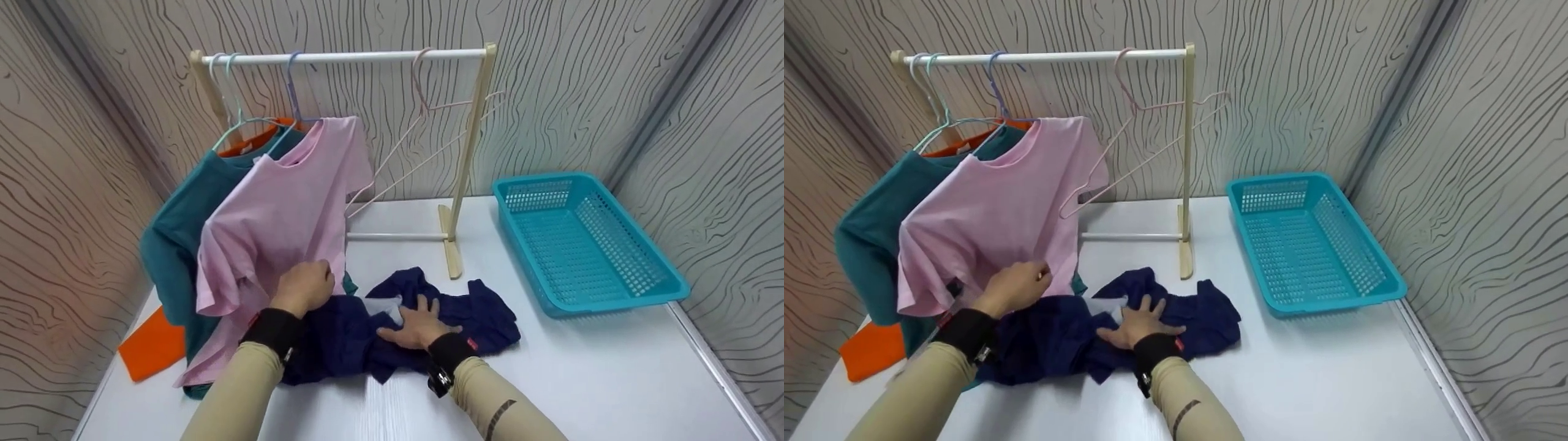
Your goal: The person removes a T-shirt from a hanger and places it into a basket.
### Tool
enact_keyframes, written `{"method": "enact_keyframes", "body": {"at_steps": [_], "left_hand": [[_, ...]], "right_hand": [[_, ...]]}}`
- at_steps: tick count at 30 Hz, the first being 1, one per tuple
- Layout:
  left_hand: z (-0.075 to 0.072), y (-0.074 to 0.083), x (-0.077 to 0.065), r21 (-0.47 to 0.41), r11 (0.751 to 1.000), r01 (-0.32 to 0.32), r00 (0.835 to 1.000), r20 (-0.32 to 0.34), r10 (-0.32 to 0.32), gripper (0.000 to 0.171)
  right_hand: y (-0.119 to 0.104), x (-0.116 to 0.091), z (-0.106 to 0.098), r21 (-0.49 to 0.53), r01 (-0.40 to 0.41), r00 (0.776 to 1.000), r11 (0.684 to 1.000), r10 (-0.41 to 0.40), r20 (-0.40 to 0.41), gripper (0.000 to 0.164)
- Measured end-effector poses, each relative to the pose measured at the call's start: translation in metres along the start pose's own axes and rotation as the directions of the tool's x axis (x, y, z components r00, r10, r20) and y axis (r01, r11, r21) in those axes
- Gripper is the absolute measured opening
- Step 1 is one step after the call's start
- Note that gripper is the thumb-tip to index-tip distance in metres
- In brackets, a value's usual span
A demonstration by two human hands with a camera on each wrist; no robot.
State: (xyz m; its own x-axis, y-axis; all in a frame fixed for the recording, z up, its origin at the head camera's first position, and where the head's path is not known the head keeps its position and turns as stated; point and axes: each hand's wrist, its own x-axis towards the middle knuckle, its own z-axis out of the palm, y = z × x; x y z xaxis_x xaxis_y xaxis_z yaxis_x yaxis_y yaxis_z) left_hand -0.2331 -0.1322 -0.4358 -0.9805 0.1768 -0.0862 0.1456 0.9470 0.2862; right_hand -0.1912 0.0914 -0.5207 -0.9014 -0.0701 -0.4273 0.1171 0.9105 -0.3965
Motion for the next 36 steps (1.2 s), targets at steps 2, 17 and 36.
{"method": "enact_keyframes", "body": {"at_steps": [2,17,36], "left_hand": [[0.004,0.002,-0.001,-0.006,1.0,0.011,1.0,0.021,-0.011,0.021],[0.019,0.0,-0.003,-0.055,0.998,-0.036,0.991,0.125,0.043,0.019],[0.027,0.004,-0.007,-0.063,0.998,-0.015,0.979,0.2,0.027,0.019]], "right_hand": [[0.004,0.0,0.003,-0.086,0.025,0.999,0.996,-0.029,-0.044,0.072],[0.084,-0.008,-0.028,-0.23,0.143,0.966,0.963,-0.186,-0.177,0.032],[0.07,-0.029,-0.024,-0.238,0.061,0.998,0.969,-0.063,0.0,0.063]]}}
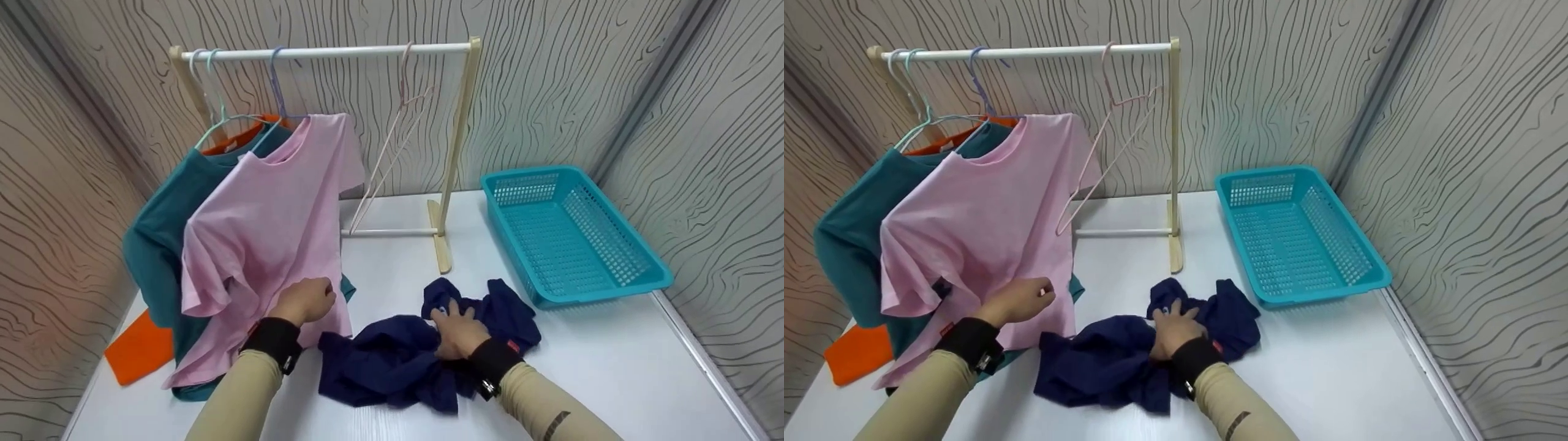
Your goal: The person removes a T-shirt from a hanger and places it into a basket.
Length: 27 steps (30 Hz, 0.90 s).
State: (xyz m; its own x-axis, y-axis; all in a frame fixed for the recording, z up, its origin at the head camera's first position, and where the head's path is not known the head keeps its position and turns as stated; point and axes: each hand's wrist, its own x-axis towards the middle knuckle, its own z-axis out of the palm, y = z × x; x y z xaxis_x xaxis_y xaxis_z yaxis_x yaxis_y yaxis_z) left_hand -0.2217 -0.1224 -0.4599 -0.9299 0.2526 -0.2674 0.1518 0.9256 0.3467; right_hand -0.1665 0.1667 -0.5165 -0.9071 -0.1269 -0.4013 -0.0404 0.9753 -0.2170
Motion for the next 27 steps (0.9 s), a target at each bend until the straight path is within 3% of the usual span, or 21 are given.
{"method": "enact_keyframes", "body": {"at_steps": [2,7,13,19,27], "left_hand": [[-0.001,0.001,-0.001,-0.005,1.0,0.001,1.0,0.008,-0.001,0.019],[0.0,0.001,-0.004,-0.023,1.0,0.014,0.999,0.044,-0.013,0.021],[0.003,-0.004,-0.007,-0.025,1.0,0.016,0.998,0.069,-0.015,0.023],[0.001,-0.001,-0.007,-0.031,1.0,0.0,0.997,0.072,0.002,0.024],[0.002,0.0,-0.01,-0.058,0.998,0.006,0.996,0.089,0.0,0.025]], "right_hand": [[0.001,0.0,-0.002,-0.038,0.036,0.999,0.999,-0.038,-0.033,0.051],[0.019,0.003,-0.009,-0.103,0.133,0.984,0.986,-0.144,-0.107,0.04],[0.043,0.003,-0.044,-0.045,0.196,0.978,0.98,-0.199,-0.064,0.043],[0.063,-0.015,-0.127,-0.054,0.275,0.955,0.96,-0.279,-0.098,0.046],[0.117,-0.061,-0.252,-0.103,0.086,0.976,0.991,-0.104,-0.193,0.04]]}}
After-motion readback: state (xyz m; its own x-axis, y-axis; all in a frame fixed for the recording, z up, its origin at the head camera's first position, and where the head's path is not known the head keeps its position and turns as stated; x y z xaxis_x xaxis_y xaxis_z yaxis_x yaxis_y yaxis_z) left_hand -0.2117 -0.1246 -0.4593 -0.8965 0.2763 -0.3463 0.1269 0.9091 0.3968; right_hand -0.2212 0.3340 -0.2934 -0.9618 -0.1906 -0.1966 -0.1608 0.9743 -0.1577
